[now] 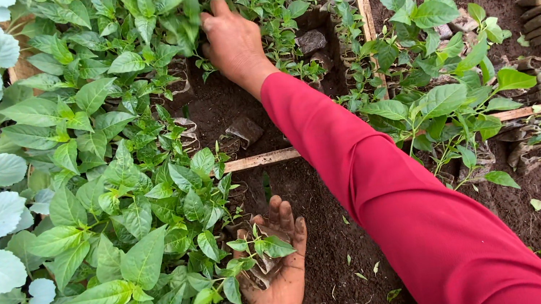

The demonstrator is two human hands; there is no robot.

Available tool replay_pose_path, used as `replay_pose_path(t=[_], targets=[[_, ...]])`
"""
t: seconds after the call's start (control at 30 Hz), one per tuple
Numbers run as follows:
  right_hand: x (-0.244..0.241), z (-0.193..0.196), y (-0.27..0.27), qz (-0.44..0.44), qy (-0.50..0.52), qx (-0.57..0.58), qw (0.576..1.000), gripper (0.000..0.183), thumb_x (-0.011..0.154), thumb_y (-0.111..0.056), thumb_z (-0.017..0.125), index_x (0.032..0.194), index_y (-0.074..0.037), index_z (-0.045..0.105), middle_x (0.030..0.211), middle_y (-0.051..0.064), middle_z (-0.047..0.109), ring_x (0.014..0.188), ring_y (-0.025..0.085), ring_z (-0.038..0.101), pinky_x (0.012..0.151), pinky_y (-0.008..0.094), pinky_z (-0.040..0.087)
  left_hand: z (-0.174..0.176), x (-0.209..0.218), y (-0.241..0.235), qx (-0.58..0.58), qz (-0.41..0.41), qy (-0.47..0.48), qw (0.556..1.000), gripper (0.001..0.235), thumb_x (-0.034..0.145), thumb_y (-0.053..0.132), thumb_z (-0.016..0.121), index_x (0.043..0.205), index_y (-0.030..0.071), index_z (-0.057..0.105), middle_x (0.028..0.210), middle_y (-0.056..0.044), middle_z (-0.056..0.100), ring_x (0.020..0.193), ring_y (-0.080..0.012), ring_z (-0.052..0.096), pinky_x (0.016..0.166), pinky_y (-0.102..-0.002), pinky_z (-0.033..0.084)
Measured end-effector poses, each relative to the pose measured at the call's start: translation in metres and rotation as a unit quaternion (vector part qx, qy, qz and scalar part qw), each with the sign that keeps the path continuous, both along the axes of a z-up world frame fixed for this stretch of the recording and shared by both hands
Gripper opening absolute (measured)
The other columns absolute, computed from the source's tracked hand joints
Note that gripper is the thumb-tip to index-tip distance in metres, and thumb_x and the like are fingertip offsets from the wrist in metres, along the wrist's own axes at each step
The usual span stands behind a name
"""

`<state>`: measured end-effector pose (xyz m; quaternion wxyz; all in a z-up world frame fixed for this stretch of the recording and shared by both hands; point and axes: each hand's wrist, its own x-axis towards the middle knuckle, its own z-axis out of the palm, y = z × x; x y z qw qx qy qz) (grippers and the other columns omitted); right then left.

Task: The person moves seedlings in soil plugs between wooden trays and reorders them within the trays by hand.

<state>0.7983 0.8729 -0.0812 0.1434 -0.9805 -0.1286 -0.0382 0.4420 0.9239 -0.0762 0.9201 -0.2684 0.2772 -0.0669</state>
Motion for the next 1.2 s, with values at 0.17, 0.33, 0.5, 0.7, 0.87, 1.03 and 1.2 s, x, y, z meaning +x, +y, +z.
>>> replay_pose_path(t=[0.17,0.33,0.5,0.7,0.87,1.03,1.2], targets=[[-0.006,-0.002,-0.003,0.036,-0.039,0.016,0.998,0.033,0.077,-0.007,0.080,0.109,-0.005,0.072,0.132,0.018,0.055,0.093,0.024,0.069,0.064,0.038,0.066,0.010,0.006,-0.003,0.078,0.023,-0.020,0.997,0.030,0.092,0.019,0.062,0.110,-0.005,0.067,0.150,-0.030,0.044,0.145,-0.0416,0.035,0.123,-0.057,0.022],[-0.014,0.005,-0.011,0.012,0.007,0.110,0.994,0.020,0.080,-0.004,0.074,0.100,-0.004,0.070,0.133,0.017,0.049,0.109,0.036,0.055,0.080,0.045,0.060,0.023,0.010,-0.002,0.110,0.041,-0.052,0.992,0.032,0.094,0.021,0.058,0.112,-0.004,0.069,0.154,-0.030,0.037,0.149,-0.0404,0.028,0.124,-0.056,0.018],[-0.061,0.076,-0.024,-0.038,0.113,0.418,0.901,0.037,0.074,0.008,0.072,0.101,-0.007,0.051,0.121,0.013,0.063,0.087,0.023,0.073,0.063,0.022,0.073,0.041,0.019,0.000,0.066,0.066,-0.048,0.994,0.037,0.090,0.019,0.055,0.112,-0.007,0.069,0.159,-0.027,0.032,0.152,-0.0392,0.023,0.124,-0.056,0.014],[-0.164,0.141,-0.070,-0.054,0.260,0.361,0.894,0.045,0.080,-0.011,0.068,0.121,0.001,0.055,0.122,0.021,0.064,0.076,0.018,0.055,0.062,0.031,0.043,0.056,0.026,0.000,0.055,0.053,-0.036,0.996,0.043,0.099,0.027,0.048,0.135,0.004,0.057,0.156,-0.015,0.044,0.142,-0.0363,0.042,0.122,-0.058,0.026],[-0.252,0.167,-0.094,0.045,0.237,0.172,0.955,0.041,0.075,-0.028,0.067,0.112,-0.011,0.062,0.081,0.029,0.067,0.086,0.049,0.069,0.080,0.063,0.056,0.073,0.013,-0.013,0.066,0.042,-0.037,0.996,0.041,0.101,0.027,0.040,0.130,0.004,0.054,0.136,-0.016,0.055,0.128,-0.0356,0.051,0.120,-0.058,0.028],[-0.317,0.194,-0.114,0.049,0.279,0.242,0.928,0.054,0.091,-0.009,0.059,0.137,0.008,0.039,0.128,0.039,0.053,0.123,0.056,0.052,0.099,0.070,0.050,0.064,-0.016,-0.034,0.123,-0.037,0.005,0.992,0.031,0.097,0.026,0.050,0.107,0.004,0.070,0.109,-0.022,0.071,0.108,-0.0391,0.066,0.108,-0.060,0.046],[-0.371,0.178,-0.153,0.065,0.259,0.400,0.876,0.039,0.098,-0.004,0.045,0.137,0.000,0.039,0.117,0.034,0.060,0.119,0.057,0.055,0.095,0.073,0.049,0.090,-0.041,-0.045,0.140,-0.109,0.025,0.984,0.031,0.090,0.023,0.055,0.104,0.002,0.073,0.110,-0.030,0.070,0.114,-0.0511,0.062,0.108,-0.076,0.037]])
